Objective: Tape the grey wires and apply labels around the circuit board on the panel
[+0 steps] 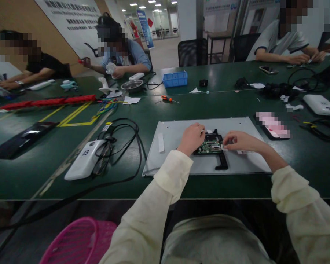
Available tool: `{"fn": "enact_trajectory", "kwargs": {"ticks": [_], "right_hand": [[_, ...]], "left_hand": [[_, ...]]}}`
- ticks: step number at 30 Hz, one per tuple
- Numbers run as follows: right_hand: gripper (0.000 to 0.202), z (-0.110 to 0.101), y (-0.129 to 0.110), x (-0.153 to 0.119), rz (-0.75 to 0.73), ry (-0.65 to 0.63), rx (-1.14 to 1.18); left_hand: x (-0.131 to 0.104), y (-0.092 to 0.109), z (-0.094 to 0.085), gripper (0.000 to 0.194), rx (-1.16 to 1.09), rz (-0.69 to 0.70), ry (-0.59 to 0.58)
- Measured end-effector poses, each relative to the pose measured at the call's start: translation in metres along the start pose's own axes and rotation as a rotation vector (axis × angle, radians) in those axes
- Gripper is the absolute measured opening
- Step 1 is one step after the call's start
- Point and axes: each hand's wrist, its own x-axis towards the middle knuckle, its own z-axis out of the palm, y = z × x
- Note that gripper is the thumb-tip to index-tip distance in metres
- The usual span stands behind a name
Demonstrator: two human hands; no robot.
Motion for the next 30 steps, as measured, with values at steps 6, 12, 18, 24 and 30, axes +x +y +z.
{"fn": "enact_trajectory", "kwargs": {"ticks": [6,12,18,24,30], "right_hand": [[0.022,-0.006,0.007,-0.004,0.1,0.103,0.05],[0.023,-0.01,0.037,-0.011,0.215,0.373,-0.234],[0.029,-0.007,0.025,0.002,0.09,0.514,-0.364],[0.028,0.0,-0.02,0.033,-0.181,0.323,-0.352],[0.02,0.02,-0.022,0.06,-0.172,0.211,-0.37]], "left_hand": [[-0.006,-0.01,0.015,0.023,-0.078,-0.019,0.011],[-0.006,-0.012,0.018,0.022,-0.116,-0.049,0.043],[-0.008,-0.011,0.018,0.018,-0.111,-0.128,0.068],[-0.008,-0.011,0.017,0.019,-0.093,-0.146,0.056],[-0.008,-0.012,0.019,0.017,-0.082,-0.13,0.069]]}}
